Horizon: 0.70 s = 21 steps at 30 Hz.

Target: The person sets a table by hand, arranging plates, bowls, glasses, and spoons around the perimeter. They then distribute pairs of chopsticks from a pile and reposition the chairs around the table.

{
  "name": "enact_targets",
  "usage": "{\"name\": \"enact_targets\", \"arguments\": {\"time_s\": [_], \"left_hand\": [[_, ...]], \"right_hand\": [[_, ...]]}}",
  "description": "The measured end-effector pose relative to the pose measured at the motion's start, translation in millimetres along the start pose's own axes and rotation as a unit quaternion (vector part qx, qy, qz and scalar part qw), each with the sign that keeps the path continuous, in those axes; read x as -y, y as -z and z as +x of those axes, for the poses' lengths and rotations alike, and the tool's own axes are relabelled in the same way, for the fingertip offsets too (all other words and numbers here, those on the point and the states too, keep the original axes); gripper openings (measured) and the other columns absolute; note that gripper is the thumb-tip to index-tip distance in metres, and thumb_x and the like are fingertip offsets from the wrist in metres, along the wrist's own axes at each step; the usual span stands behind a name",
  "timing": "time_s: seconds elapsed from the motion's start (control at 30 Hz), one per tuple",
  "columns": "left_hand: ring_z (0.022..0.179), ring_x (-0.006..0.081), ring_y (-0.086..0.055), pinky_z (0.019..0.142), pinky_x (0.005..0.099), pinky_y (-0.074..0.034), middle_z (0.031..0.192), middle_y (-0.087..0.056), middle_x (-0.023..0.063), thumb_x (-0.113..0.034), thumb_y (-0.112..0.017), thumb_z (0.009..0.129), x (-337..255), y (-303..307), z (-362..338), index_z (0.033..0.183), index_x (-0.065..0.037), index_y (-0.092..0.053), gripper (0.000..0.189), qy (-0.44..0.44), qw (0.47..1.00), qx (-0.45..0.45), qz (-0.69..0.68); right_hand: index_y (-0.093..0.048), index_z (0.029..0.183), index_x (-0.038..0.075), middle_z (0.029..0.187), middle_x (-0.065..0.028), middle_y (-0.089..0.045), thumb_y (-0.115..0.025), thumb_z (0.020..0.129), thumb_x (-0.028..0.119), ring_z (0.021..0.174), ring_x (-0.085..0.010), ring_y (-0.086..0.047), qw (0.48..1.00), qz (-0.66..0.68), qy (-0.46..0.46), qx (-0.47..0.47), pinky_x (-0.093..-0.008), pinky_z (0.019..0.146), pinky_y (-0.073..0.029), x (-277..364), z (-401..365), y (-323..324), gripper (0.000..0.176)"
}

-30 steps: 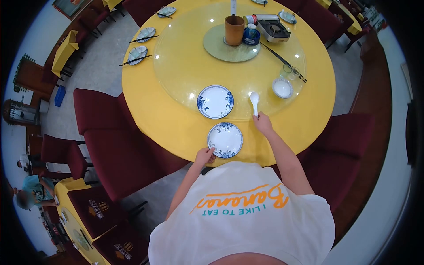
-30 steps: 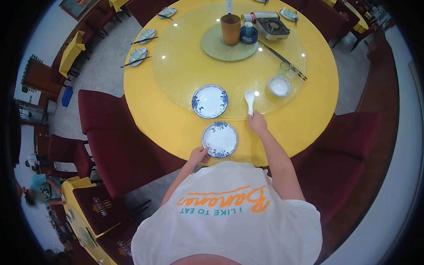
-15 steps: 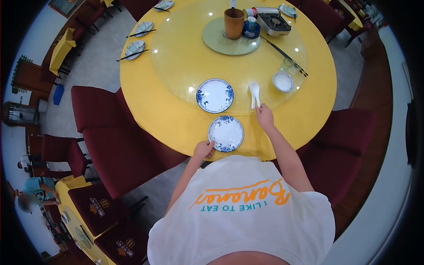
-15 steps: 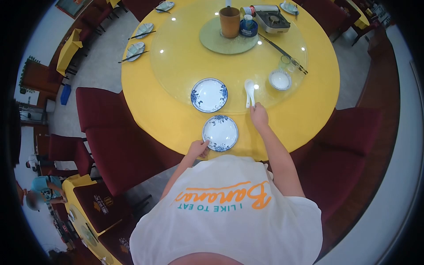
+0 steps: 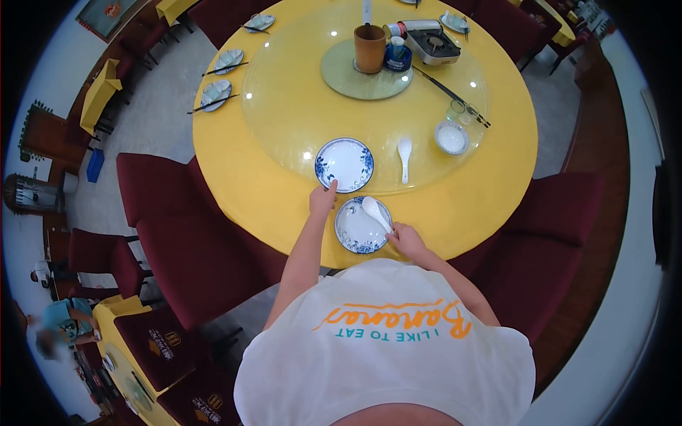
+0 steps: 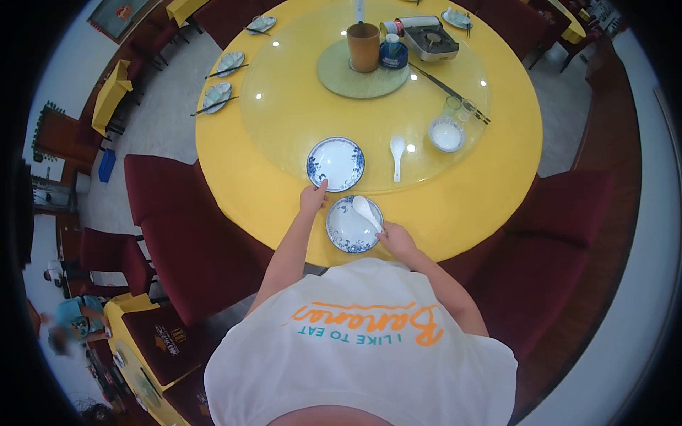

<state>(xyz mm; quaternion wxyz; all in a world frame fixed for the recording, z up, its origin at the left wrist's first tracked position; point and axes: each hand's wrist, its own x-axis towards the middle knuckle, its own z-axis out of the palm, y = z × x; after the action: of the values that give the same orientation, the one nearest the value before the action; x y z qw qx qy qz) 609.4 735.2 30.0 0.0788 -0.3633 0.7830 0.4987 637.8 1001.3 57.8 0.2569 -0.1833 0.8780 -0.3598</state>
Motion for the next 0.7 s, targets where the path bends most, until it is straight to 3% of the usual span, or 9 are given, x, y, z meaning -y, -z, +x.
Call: {"name": "enact_targets", "arguments": {"time_s": [0.1,0.3,0.53,0.63,0.7], "left_hand": [[0.040,0.0158,-0.054,0.041,0.0278,-0.043,0.058,-0.058,0.0111,-0.032,-0.053,0.080,7,0,16,0.070,0.005,-0.056,0.038,-0.008,0.999,0.007,-0.034],[0.041,0.0158,-0.053,0.037,0.0259,-0.042,0.060,-0.059,0.0113,-0.027,-0.053,0.081,17,-2,21,0.069,0.004,-0.055,0.034,0.010,0.991,0.017,-0.130],[0.040,0.0144,-0.052,0.036,0.0240,-0.040,0.063,-0.059,0.0101,-0.031,-0.050,0.083,21,-4,11,0.073,0.002,-0.054,0.035,0.015,0.989,0.012,-0.149],[0.041,0.0144,-0.052,0.037,0.0239,-0.040,0.065,-0.059,0.0096,-0.033,-0.049,0.084,32,-11,-2,0.078,0.001,-0.054,0.035,-0.005,0.989,0.010,-0.145],[0.044,0.0153,-0.053,0.040,0.0248,-0.041,0.066,-0.059,0.0096,-0.034,-0.049,0.084,43,-13,-18,0.080,0.001,-0.053,0.035,-0.015,0.993,0.011,-0.118]], "right_hand": [[-0.053,0.083,-0.003,0.073,-0.0210,-0.057,-0.058,0.076,0.019,0.068,-0.0353,-0.056,1.000,-0.013,-0.001,0.024,-0.0400,0.061,-0.043,2,1,-5,0.024],[-0.049,0.088,-0.002,0.073,-0.0207,-0.058,-0.060,0.074,0.021,0.067,-0.0357,-0.056,0.997,-0.064,0.006,0.038,-0.0413,0.060,-0.044,7,2,-6,0.029],[-0.046,0.093,0.000,0.075,-0.0228,-0.057,-0.059,0.075,0.023,0.070,-0.0381,-0.056,0.995,-0.071,0.016,0.062,-0.0428,0.062,-0.045,1,5,-11,0.032],[-0.046,0.093,0.000,0.074,-0.0214,-0.058,-0.059,0.076,0.024,0.068,-0.0360,-0.057,0.994,-0.069,0.056,0.059,-0.0418,0.060,-0.045,-4,6,-9,0.033],[-0.046,0.093,-0.001,0.071,-0.0196,-0.057,-0.060,0.076,0.026,0.065,-0.0332,-0.057,0.999,-0.026,0.024,0.021,-0.0400,0.059,-0.045,-4,9,-7,0.035]]}}
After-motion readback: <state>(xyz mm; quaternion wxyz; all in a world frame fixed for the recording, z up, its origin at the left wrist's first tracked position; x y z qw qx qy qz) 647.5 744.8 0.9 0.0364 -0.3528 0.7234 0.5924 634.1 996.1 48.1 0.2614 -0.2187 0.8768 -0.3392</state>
